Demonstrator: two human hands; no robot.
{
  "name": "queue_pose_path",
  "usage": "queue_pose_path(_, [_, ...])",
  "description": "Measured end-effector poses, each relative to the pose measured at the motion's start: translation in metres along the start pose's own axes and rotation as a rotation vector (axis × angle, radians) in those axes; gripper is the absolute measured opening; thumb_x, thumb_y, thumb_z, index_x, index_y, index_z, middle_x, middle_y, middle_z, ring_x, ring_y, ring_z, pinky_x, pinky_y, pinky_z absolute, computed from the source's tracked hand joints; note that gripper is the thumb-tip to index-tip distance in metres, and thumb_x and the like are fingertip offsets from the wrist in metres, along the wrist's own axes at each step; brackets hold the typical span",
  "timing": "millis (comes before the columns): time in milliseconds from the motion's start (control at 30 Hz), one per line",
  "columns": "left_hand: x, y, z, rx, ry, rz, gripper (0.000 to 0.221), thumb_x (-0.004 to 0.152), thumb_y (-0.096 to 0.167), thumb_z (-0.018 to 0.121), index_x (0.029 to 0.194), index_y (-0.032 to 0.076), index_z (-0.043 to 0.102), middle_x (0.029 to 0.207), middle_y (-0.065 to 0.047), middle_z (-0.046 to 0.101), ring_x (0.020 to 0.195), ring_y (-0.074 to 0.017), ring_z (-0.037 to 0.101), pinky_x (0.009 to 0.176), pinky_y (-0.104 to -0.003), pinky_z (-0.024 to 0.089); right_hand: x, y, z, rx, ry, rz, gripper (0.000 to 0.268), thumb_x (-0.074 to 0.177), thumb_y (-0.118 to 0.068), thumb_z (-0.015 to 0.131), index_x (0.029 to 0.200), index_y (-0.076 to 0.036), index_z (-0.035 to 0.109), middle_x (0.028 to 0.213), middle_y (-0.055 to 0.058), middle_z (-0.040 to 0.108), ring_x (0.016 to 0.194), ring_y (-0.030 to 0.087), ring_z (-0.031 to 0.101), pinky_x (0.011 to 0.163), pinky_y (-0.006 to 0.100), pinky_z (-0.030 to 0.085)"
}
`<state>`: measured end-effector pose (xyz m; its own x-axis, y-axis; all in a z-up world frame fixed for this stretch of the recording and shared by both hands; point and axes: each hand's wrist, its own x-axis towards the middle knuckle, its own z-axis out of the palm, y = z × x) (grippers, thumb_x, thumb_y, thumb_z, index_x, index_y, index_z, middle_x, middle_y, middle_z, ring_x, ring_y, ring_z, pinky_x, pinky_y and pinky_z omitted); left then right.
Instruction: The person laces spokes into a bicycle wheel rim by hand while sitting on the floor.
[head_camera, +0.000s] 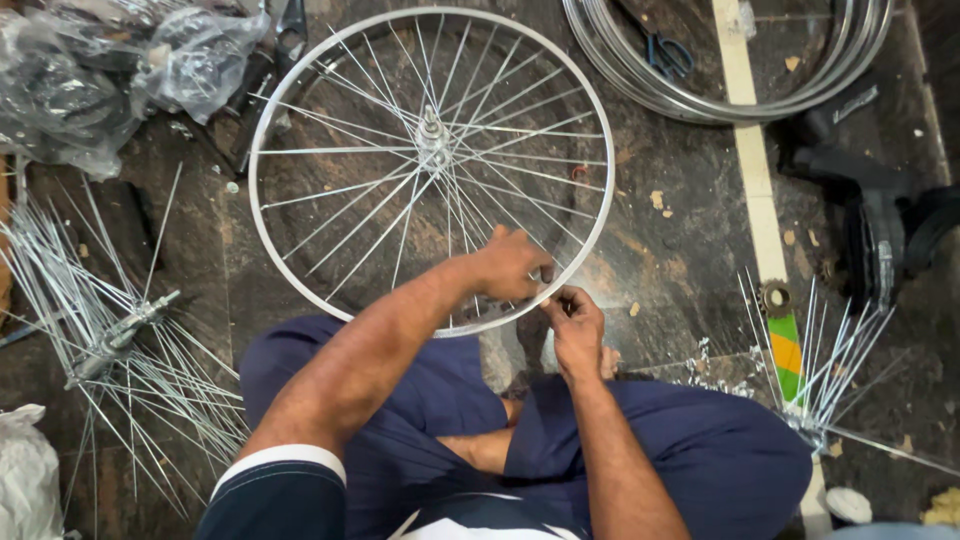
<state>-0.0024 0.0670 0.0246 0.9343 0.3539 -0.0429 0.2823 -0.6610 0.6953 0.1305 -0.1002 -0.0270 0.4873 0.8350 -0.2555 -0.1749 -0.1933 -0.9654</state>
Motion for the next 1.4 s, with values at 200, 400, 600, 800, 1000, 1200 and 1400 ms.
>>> queue_pose_path(200, [0.002, 0.002, -0.004, 0.153, -0.172, -0.104, 0.028, 0.090, 0.040, 0.062, 0.095, 0.017, 0.077, 0.105, -0.005, 0.072, 0.113, -0.0316, 0.052, 0.093, -0.053, 0.032, 0.002, 0.001, 0.001, -0.021, -0.022, -0.057, 0.018, 0.084, 0.006, 0.076, 0.100, 0.002, 0.069, 0.089, 0.001, 0.067, 0.080, 0.007, 0.058, 0.073, 0.021, 0.047])
queue_pose_path(400, [0.002, 0.001, 0.003, 0.149, -0.093, -0.092, 0.029, 0.094, 0.040, 0.061, 0.095, 0.016, 0.076, 0.107, -0.007, 0.070, 0.110, -0.0329, 0.052, 0.091, -0.054, 0.032, 0.000, 0.001, 0.000, 0.019, -0.036, -0.068, 0.015, 0.088, 0.008, 0.071, 0.101, 0.001, 0.069, 0.090, 0.000, 0.067, 0.080, 0.006, 0.057, 0.072, 0.021, 0.045])
queue_pose_path(600, [0.003, -0.005, 0.001, 0.144, -0.122, -0.080, 0.027, 0.094, 0.039, 0.062, 0.098, 0.016, 0.076, 0.108, -0.009, 0.070, 0.113, -0.0329, 0.052, 0.093, -0.055, 0.031, 0.005, -0.012, -0.008, 0.357, -0.047, 0.211, 0.024, 0.090, -0.002, 0.049, 0.106, 0.004, 0.065, 0.093, 0.009, 0.068, 0.077, 0.016, 0.060, 0.067, 0.028, 0.048])
queue_pose_path(800, [-0.002, -0.006, -0.003, 0.018, -0.085, -0.051, 0.026, 0.085, 0.037, 0.066, 0.098, 0.017, 0.076, 0.105, -0.006, 0.071, 0.110, -0.0331, 0.052, 0.092, -0.054, 0.031, 0.004, -0.020, -0.011, 0.372, -0.061, 0.246, 0.034, 0.083, 0.002, 0.046, 0.111, 0.008, 0.064, 0.096, 0.012, 0.069, 0.082, 0.019, 0.063, 0.074, 0.030, 0.053])
queue_pose_path(1000, [-0.007, 0.003, -0.007, 0.062, -0.051, -0.053, 0.023, 0.084, 0.034, 0.067, 0.095, 0.016, 0.076, 0.102, -0.006, 0.070, 0.109, -0.0327, 0.052, 0.092, -0.054, 0.031, 0.002, -0.018, -0.014, 0.339, -0.059, 0.310, 0.041, 0.079, 0.010, 0.045, 0.115, 0.012, 0.064, 0.101, 0.016, 0.071, 0.086, 0.021, 0.068, 0.079, 0.031, 0.058])
queue_pose_path(1200, [-0.030, 0.027, -0.009, 0.198, 0.258, -0.082, 0.022, 0.089, 0.033, 0.069, 0.091, 0.011, 0.074, 0.109, -0.011, 0.065, 0.114, -0.0334, 0.055, 0.103, -0.052, 0.034, -0.001, -0.029, -0.009, 0.340, -0.047, 0.339, 0.033, 0.091, 0.008, 0.046, 0.119, 0.013, 0.062, 0.109, 0.020, 0.072, 0.093, 0.023, 0.071, 0.084, 0.031, 0.059])
queue_pose_path(1400, [-0.093, 0.043, 0.022, 0.092, 0.703, -0.689, 0.054, 0.081, 0.029, 0.077, 0.120, -0.006, 0.065, 0.116, -0.025, 0.062, 0.106, -0.0447, 0.056, 0.080, -0.059, 0.043, 0.001, -0.021, -0.012, 0.333, -0.018, 0.301, 0.028, 0.096, 0.007, 0.051, 0.120, 0.016, 0.061, 0.114, 0.024, 0.069, 0.097, 0.026, 0.071, 0.086, 0.032, 0.059])
